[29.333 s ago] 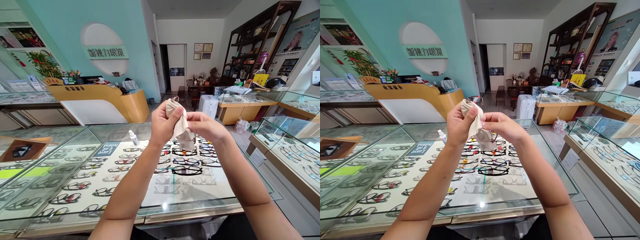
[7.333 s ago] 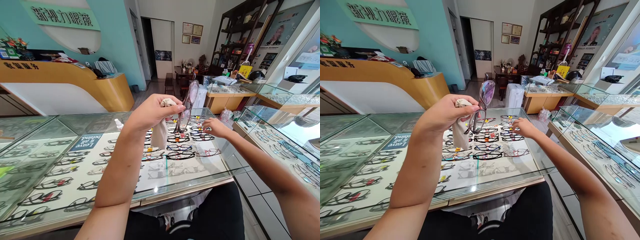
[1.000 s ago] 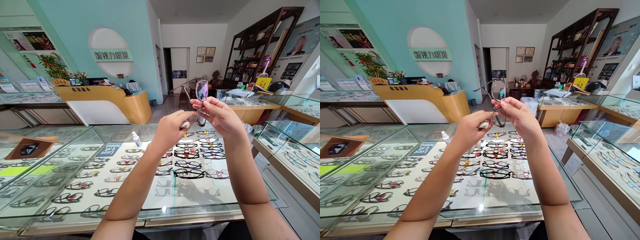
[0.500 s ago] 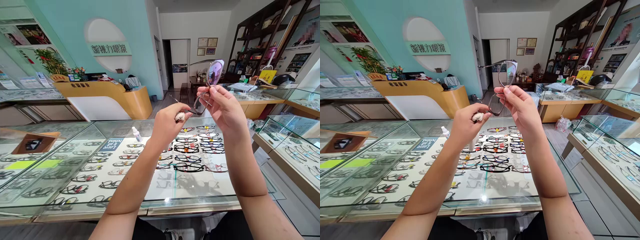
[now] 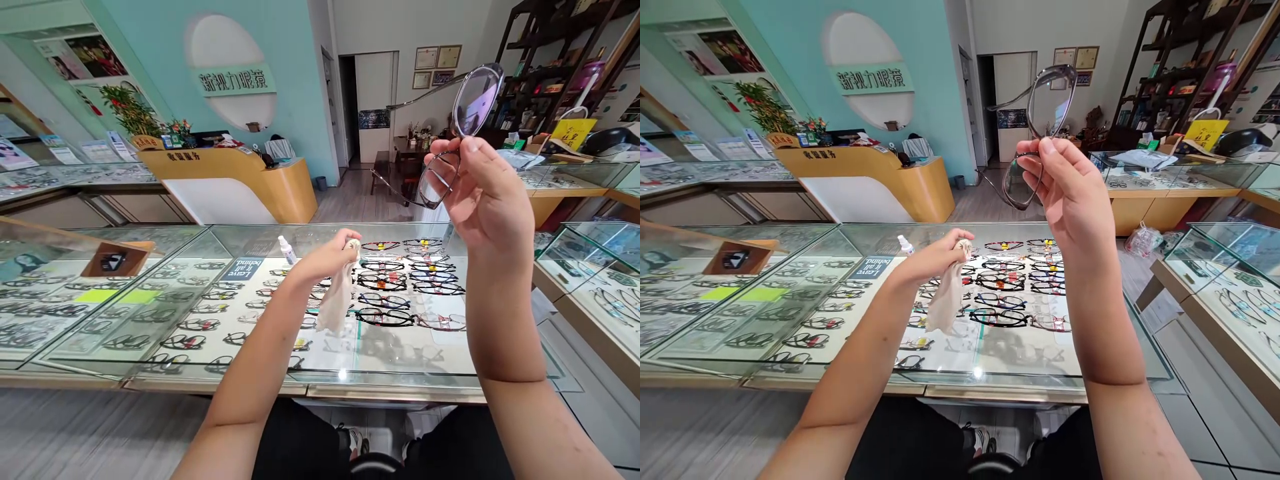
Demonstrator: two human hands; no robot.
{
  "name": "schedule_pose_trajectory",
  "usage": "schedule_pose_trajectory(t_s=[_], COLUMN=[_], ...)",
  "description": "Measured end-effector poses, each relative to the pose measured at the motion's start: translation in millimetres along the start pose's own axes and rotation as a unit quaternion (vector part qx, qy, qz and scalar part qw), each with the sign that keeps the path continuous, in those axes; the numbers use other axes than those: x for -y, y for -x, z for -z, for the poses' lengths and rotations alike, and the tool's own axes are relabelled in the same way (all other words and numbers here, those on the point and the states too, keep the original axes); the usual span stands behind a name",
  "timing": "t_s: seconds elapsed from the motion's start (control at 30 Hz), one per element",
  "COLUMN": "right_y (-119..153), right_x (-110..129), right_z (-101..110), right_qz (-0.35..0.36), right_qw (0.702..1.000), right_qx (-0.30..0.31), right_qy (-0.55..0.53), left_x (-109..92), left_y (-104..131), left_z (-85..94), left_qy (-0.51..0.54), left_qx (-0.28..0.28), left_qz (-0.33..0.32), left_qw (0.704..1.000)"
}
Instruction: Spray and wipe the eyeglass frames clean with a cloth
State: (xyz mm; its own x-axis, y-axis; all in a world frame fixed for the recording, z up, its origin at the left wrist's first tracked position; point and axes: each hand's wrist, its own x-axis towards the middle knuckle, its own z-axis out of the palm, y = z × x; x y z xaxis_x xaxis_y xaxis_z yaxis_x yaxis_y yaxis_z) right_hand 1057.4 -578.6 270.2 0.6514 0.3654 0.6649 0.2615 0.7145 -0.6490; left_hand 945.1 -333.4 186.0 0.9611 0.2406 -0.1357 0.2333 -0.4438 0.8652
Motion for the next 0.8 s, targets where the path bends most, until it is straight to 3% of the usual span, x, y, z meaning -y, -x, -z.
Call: schedule_pose_trajectory(t_s=[0.17,0.33,0.47,0.6,0.8], right_y=[1,1,3,5,8], right_x=[-1,-4,-4,-3,1], right_z=[-1,-4,-10,-12,-15], right_qz=[-0.006,-0.013,-0.017,-0.017,-0.022], right_qw=[1.0,1.0,1.0,0.999,0.998], right_qx=[0.009,0.003,-0.013,-0.026,-0.039], right_qy=[0.009,0.012,0.019,0.045,0.045], left_x=[52,87,99,105,119], left_y=[-37,-60,-65,-66,-64], left_z=[0.2,6.3,15.2,32.1,74.6], left_qy=[-0.029,-0.103,-0.149,-0.156,-0.112], left_qx=[-0.101,-0.241,-0.358,-0.489,-0.581], left_qz=[0.013,-0.012,-0.036,-0.026,0.003], left_qw=[0.994,0.965,0.921,0.858,0.806])
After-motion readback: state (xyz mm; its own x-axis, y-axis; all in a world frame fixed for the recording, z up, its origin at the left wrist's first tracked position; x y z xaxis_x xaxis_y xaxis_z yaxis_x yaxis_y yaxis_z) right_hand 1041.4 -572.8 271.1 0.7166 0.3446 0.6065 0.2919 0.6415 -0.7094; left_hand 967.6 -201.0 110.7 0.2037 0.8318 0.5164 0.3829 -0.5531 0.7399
